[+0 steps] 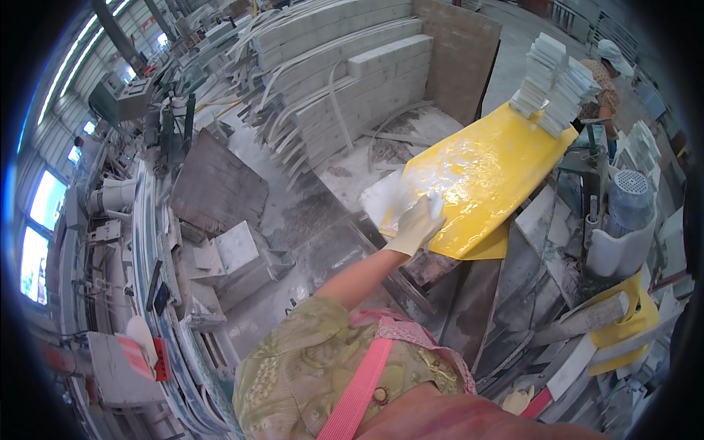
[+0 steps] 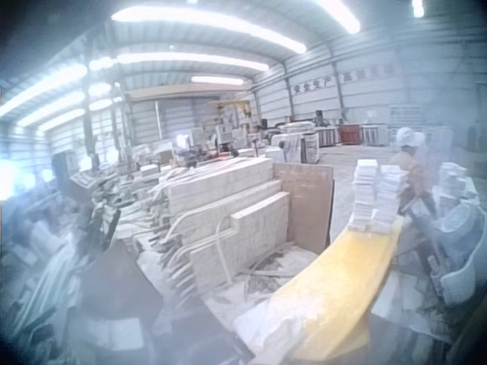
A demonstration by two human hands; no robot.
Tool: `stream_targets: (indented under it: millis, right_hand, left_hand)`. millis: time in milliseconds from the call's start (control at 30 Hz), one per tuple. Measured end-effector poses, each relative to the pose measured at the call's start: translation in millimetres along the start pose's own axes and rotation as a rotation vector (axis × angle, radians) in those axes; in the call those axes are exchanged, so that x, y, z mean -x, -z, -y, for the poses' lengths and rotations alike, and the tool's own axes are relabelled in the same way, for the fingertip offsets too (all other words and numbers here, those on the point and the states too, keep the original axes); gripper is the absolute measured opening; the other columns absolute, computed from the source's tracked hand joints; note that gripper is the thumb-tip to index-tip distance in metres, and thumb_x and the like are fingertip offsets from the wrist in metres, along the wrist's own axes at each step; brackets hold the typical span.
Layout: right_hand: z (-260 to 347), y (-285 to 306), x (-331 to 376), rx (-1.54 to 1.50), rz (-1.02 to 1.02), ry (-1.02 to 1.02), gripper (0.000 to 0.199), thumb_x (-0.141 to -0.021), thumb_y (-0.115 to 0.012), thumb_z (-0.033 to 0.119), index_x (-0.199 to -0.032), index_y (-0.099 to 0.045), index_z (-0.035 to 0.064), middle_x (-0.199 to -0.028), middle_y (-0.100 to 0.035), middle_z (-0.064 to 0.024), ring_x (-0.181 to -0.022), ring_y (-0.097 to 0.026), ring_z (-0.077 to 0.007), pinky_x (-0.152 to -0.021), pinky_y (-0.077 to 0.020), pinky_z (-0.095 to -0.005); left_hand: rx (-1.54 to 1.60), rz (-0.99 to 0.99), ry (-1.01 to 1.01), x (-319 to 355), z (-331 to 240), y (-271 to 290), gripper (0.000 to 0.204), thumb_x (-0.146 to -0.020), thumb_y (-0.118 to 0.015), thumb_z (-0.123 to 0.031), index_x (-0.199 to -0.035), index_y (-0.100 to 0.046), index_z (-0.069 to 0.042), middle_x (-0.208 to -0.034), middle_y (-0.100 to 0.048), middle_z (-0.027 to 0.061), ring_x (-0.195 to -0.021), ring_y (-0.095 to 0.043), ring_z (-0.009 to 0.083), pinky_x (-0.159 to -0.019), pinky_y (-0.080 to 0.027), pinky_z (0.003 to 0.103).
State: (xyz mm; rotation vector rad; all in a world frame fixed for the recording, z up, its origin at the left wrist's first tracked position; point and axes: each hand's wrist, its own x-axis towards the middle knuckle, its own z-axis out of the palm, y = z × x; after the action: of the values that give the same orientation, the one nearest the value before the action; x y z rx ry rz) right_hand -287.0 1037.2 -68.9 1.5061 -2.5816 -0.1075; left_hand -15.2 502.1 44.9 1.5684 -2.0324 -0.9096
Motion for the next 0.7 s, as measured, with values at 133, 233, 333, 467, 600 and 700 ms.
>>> stream_targets:
  millis: [133, 233, 333, 467, 600, 700]
  right_hand:
    - [0, 4, 0, 0.033, 0.033, 0.038, 0.022, -0.078, -0.056, 0.007, -0.063, -0.07, 0.0009, -0.06, -0.064, -0.0171, -0.064, -0.065, -0.0319, -0.117, -0.0346, -0.0493]
    - [-1, 2, 0, 0.022, -0.014, 0.035, 0.022, -0.079, -0.056, 0.008, -0.063, -0.071, 0.0014, -0.06, -0.065, -0.0162, -0.064, -0.065, -0.0307, -0.118, -0.0345, -0.0484]
    - [-4, -5, 2, 0.054, 0.041, -0.006, 0.024, -0.08, -0.056, 0.008, -0.062, -0.071, 0.0013, -0.061, -0.066, -0.0155, -0.066, -0.066, -0.0294, -0.118, -0.0343, -0.0479]
    - [-10, -12, 4, 0.042, 0.066, -0.01, 0.024, -0.082, -0.056, 0.009, -0.065, -0.071, 0.0004, -0.063, -0.067, -0.0158, -0.066, -0.067, -0.0293, -0.118, -0.0335, -0.0479]
    - [-12, -12, 3, 0.063, 0.093, 0.026, 0.025, -0.083, -0.056, 0.01, -0.067, -0.071, -0.0001, -0.062, -0.066, -0.0161, -0.066, -0.066, -0.0297, -0.119, -0.0328, -0.0481]
    - [-12, -12, 3, 0.054, 0.067, 0.022, 0.025, -0.083, -0.055, 0.01, -0.067, -0.071, 0.0003, -0.062, -0.066, -0.0163, -0.066, -0.066, -0.0298, -0.118, -0.033, -0.0482]
  left_hand:
    - [-0.021, 0.035, 0.0, -2, 2, 0, 0.079, -0.086, -0.064, -0.05, -0.143, -0.041, -0.001, -0.121, -0.064, 0.0294, -0.112, -0.064, 0.0426, -0.094, -0.05, 0.049]
    - [0.004, 0.033, 0.014, -3, 3, 0, 0.078, -0.086, -0.065, -0.049, -0.143, -0.042, -0.001, -0.122, -0.064, 0.0296, -0.113, -0.063, 0.0425, -0.095, -0.05, 0.048]
    - [-0.018, 0.038, 0.034, -3, 1, 0, 0.079, -0.085, -0.065, -0.051, -0.143, -0.043, -0.002, -0.122, -0.065, 0.0289, -0.114, -0.063, 0.0423, -0.096, -0.049, 0.047]
    - [0.011, 0.018, 0.029, 0, -4, 4, 0.076, -0.084, -0.065, -0.049, -0.139, -0.046, 0.0, -0.12, -0.065, 0.0288, -0.113, -0.064, 0.0431, -0.096, -0.049, 0.048]
    - [0.044, -0.031, 0.006, 5, -8, 6, 0.07, -0.083, -0.065, -0.042, -0.134, -0.05, 0.004, -0.117, -0.066, 0.0304, -0.109, -0.064, 0.0451, -0.095, -0.049, 0.05]
    - [0.049, -0.029, 0.011, 5, -8, 7, 0.068, -0.083, -0.066, -0.042, -0.132, -0.051, 0.004, -0.116, -0.066, 0.0306, -0.109, -0.064, 0.0451, -0.094, -0.05, 0.05]
